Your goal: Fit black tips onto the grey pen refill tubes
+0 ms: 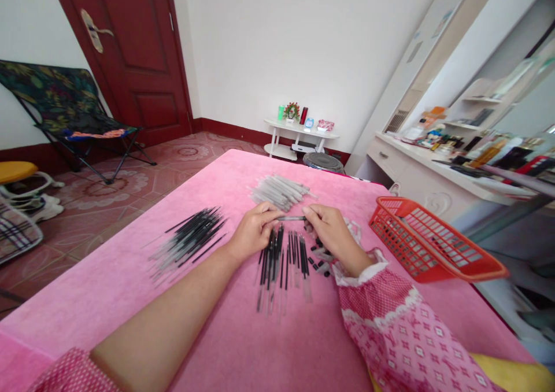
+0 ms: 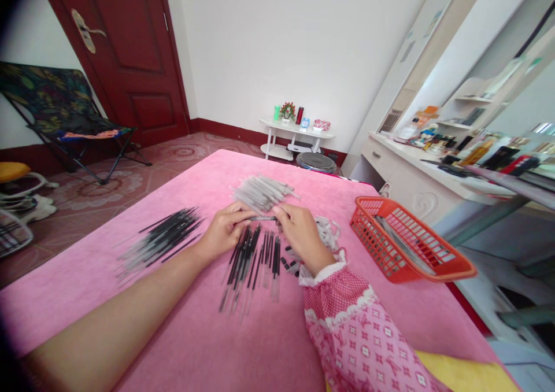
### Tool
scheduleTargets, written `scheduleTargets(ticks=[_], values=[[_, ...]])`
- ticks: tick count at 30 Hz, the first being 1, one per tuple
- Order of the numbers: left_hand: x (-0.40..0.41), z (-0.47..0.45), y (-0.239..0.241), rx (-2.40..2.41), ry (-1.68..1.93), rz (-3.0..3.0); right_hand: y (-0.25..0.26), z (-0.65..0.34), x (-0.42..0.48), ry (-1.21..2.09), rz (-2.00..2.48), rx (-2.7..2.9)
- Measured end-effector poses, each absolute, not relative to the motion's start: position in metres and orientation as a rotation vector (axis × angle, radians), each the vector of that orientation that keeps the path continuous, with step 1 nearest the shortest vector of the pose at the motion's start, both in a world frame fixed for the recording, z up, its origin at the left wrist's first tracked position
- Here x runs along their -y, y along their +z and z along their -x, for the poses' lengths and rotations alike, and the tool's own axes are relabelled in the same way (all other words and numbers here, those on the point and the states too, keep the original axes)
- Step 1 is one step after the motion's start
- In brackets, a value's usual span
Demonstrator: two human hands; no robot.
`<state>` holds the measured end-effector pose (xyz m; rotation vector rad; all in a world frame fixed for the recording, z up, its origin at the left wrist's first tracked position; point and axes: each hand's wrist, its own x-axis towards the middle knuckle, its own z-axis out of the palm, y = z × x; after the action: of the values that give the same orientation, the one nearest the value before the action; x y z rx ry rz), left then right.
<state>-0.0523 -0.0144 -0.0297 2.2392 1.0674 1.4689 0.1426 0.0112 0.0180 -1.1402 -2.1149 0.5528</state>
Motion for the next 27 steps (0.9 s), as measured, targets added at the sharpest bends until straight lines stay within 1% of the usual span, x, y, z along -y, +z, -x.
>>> scheduleTargets(ticks=[4,8,12,15,19,24,27], values=[[0.013,0.053,-0.030,-1.098,1.553,-2.183,0.018,-0.150,-0.017,0.507,1.157,2.104],[0.012,0.055,-0.030,-1.164,1.624,-2.116,0.016,-0.158,-0.025,0.531,1.189,2.079],[0.013,0.053,-0.029,-1.132,1.569,-2.160,0.019,-0.154,-0.021,0.612,1.078,2.060],[0.014,0.051,-0.029,-1.110,1.545,-2.181,0.023,-0.147,-0.013,0.590,1.006,2.126],[0.015,0.052,-0.029,-1.086,1.527,-2.217,0.023,-0.144,-0.009,0.501,1.057,2.172],[0.015,0.054,-0.029,-1.088,1.481,-2.306,0.018,-0.143,-0.012,0.675,1.121,2.135],[0.015,0.053,-0.029,-1.079,1.491,-2.301,0.021,-0.142,-0.010,0.622,1.074,2.152]])
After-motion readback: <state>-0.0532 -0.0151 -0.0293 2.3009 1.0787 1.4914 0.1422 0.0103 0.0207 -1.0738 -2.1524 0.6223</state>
